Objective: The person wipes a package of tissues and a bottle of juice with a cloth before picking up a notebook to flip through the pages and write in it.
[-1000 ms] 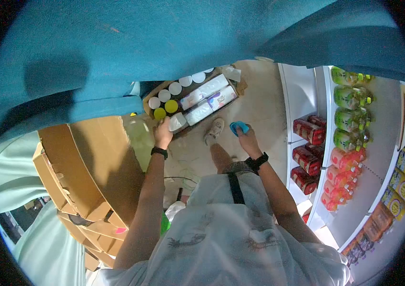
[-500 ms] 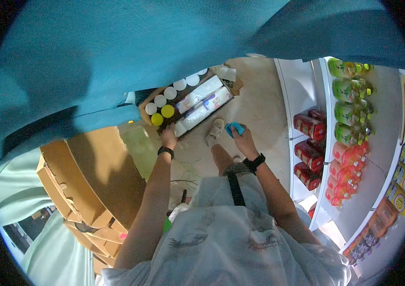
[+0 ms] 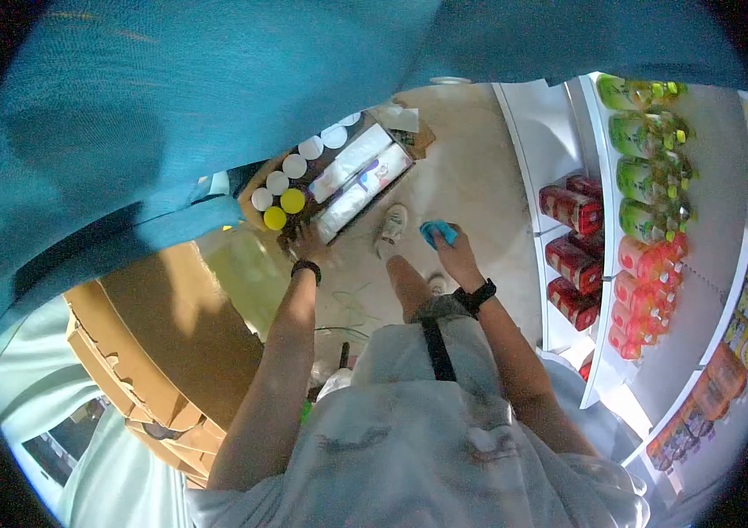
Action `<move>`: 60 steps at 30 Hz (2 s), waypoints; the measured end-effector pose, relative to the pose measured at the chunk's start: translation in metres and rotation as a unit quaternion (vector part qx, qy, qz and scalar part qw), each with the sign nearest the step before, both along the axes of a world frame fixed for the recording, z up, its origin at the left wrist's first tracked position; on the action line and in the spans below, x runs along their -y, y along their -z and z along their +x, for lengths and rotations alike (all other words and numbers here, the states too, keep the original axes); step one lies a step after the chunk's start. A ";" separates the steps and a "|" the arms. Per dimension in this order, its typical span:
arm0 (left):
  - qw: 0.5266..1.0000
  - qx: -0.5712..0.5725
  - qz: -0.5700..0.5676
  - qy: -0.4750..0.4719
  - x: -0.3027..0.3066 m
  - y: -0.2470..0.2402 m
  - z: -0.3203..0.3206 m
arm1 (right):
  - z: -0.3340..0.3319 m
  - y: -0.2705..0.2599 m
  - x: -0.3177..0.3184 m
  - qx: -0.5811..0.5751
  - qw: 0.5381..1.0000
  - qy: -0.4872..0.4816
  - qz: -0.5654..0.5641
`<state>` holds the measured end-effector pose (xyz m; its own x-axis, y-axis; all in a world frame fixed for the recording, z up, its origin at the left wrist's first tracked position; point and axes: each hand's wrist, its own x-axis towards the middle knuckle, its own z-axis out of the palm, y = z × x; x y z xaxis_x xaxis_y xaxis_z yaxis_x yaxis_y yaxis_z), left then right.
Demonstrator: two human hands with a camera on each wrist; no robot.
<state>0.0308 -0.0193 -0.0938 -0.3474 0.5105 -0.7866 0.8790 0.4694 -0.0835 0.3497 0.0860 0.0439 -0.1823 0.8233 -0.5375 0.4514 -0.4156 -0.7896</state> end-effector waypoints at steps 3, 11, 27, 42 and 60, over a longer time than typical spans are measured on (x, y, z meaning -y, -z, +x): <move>1.000 -0.024 -0.008 -0.015 -0.024 -0.033 -0.001 | -0.006 -0.033 -0.008 0.035 0.998 0.007 -0.051; 0.819 0.242 0.475 -0.213 -0.060 -0.190 0.064 | -0.006 -0.124 -0.024 -0.216 0.956 0.055 -0.189; 0.740 0.484 0.417 -0.211 0.069 -0.360 0.256 | 0.149 -0.226 0.125 -0.231 0.965 -0.100 0.070; 0.737 0.624 0.251 0.064 0.141 -0.375 0.477 | 0.371 -0.297 0.286 0.003 0.959 0.055 0.277; 0.740 0.624 0.178 0.174 0.182 -0.349 0.763 | 0.743 -0.206 0.382 -0.034 0.881 0.470 0.042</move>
